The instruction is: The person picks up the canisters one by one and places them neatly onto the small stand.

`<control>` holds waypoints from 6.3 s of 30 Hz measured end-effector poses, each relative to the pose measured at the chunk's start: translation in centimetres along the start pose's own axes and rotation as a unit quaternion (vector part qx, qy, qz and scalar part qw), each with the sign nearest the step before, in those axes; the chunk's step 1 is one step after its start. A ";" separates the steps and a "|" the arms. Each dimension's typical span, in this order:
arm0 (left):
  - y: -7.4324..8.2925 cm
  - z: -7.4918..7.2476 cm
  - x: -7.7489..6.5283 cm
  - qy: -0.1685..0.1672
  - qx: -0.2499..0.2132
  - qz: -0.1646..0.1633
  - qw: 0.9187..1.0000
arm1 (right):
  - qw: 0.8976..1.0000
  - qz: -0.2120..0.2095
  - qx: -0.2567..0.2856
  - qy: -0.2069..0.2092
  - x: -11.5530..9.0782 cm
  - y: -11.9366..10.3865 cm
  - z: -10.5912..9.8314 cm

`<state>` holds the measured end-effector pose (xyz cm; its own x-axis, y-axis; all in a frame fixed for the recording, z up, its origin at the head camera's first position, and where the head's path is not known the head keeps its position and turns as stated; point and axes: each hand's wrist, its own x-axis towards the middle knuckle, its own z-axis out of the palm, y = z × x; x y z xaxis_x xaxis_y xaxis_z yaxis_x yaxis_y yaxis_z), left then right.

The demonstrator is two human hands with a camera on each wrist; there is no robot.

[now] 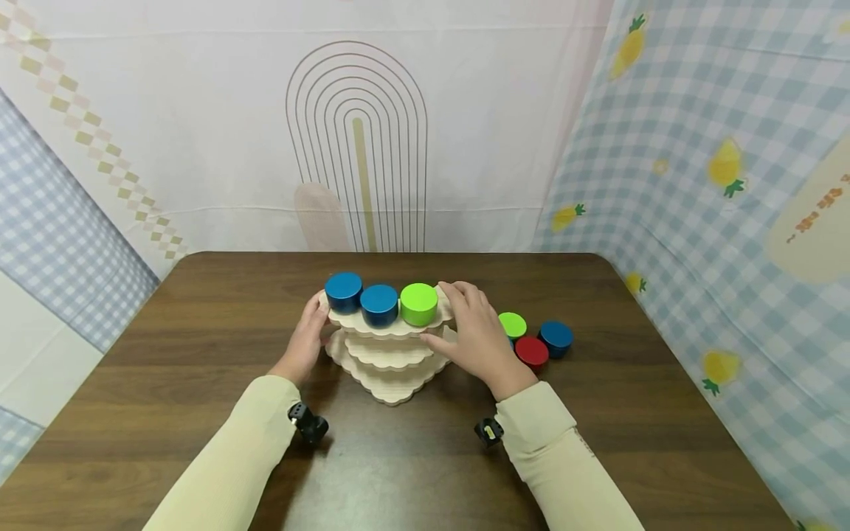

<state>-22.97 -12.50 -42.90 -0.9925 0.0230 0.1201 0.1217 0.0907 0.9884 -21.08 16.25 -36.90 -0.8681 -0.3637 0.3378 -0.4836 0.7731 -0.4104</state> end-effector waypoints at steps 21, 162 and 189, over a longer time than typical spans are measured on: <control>0.0 0.1 0.0 0.003 -0.002 0.006 1.000 | 0.997 0.077 -0.019 -0.006 -4.2 3.7 0.5; 0.0 -0.1 -0.1 -0.006 -0.004 -0.006 1.000 | 0.971 0.223 0.086 0.028 -5.6 14.3 -4.0; 0.2 0.1 -0.1 0.004 0.000 0.011 1.000 | 0.976 0.187 0.103 -0.028 -2.2 8.8 -3.1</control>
<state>-22.80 -12.35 -42.73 -0.9895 0.0164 0.1434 0.1443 0.0909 0.9853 -23.10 25.52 -38.60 -0.9904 -0.1076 0.0864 -0.1378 0.7388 -0.6596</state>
